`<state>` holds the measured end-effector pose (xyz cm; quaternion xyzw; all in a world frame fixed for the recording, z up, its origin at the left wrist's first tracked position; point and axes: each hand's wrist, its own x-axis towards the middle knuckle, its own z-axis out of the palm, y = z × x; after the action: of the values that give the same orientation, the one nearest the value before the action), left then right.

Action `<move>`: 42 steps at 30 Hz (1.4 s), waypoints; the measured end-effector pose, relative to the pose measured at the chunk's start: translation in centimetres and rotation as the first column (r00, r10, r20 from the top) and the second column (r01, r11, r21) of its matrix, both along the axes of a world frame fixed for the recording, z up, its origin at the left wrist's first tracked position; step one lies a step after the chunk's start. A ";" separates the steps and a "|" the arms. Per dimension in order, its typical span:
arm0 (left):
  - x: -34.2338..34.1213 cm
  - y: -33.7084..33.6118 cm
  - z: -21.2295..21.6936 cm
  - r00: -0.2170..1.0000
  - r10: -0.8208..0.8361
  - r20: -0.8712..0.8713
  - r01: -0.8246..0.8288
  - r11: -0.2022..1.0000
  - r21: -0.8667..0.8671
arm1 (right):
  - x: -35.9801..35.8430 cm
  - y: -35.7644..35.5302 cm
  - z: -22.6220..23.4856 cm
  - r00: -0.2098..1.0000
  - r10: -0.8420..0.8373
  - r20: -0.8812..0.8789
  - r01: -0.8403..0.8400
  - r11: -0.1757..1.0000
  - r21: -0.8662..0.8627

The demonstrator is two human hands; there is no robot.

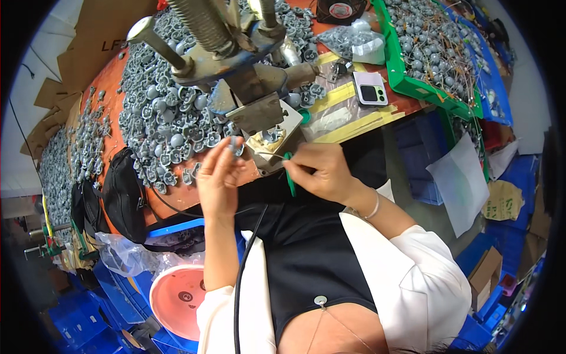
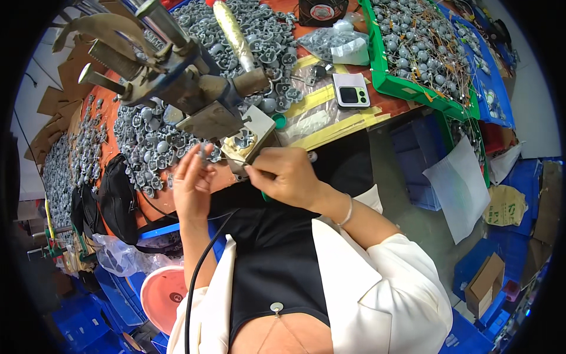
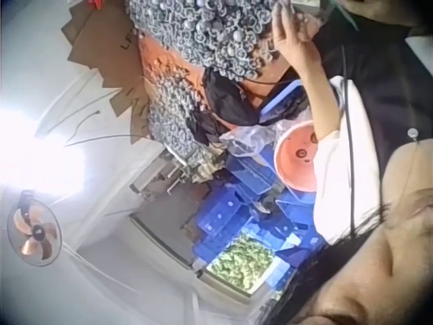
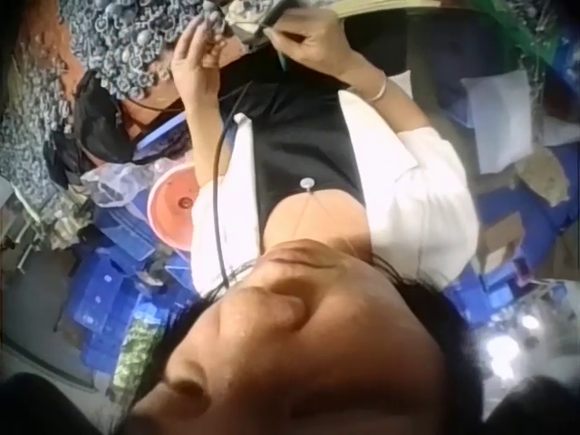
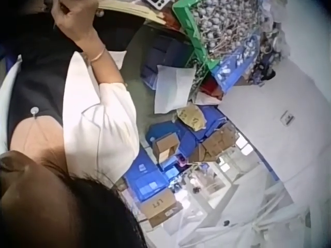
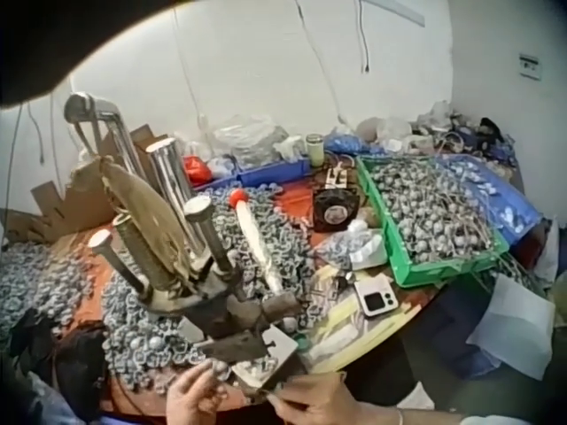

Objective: Assembling small metal components using a manual press machine on a workbench.

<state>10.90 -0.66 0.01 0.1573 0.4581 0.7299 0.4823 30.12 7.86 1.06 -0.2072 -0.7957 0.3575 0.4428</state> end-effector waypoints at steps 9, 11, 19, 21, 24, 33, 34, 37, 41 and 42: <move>2.8 -0.6 -0.4 0.989 -0.113 0.099 0.115 0.993 -0.011 | -0.6 -0.3 -0.4 0.993 -0.066 0.094 0.047 0.980 0.193; 3.3 -0.5 0.1 0.994 -0.104 0.031 0.104 0.994 -0.011 | -0.5 -0.3 -0.3 0.991 -0.052 0.127 0.025 0.978 0.209; 3.4 -0.9 0.8 0.910 -0.221 -0.352 0.220 0.975 -0.043 | -0.4 0.6 1.1 0.968 0.208 0.141 -0.207 0.978 -0.024; 3.9 -0.7 0.9 0.725 -0.120 -0.679 0.158 0.987 -0.005 | -0.8 0.6 0.4 0.964 0.254 0.079 -0.230 0.946 -0.228; 3.8 -0.5 0.9 0.294 0.062 -0.954 0.098 0.991 0.095 | -0.5 0.8 -0.1 0.918 0.325 -0.226 -0.323 0.283 -0.903; 2.3 -1.6 0.4 0.994 0.109 -0.030 -0.100 0.972 0.211 | -0.9 1.6 -1.4 0.976 0.134 -0.173 -0.219 0.570 -0.792; 2.0 -1.6 0.0 0.974 0.218 -0.070 -0.203 0.964 0.175 | -0.8 1.7 -1.7 0.989 0.119 -0.083 -0.143 0.707 -0.692; 4.0 -0.1 1.1 0.832 0.445 -0.332 -0.402 0.895 0.193 | -0.7 1.7 -2.3 0.993 0.110 0.041 -0.071 0.844 -0.532; 3.8 -0.7 0.4 0.215 0.004 -0.977 0.049 0.999 0.015 | -1.0 1.1 -1.9 0.957 0.286 -0.042 -0.268 0.821 -0.504; 4.7 -0.4 0.7 0.365 -0.006 -0.931 0.033 0.999 0.006 | -1.1 1.1 -2.5 0.943 0.322 -0.082 -0.317 0.798 -0.513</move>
<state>15.55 -1.02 0.71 0.5522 0.6397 0.5140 0.1471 28.99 8.97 -1.44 -0.1836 -0.6949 0.6272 0.3000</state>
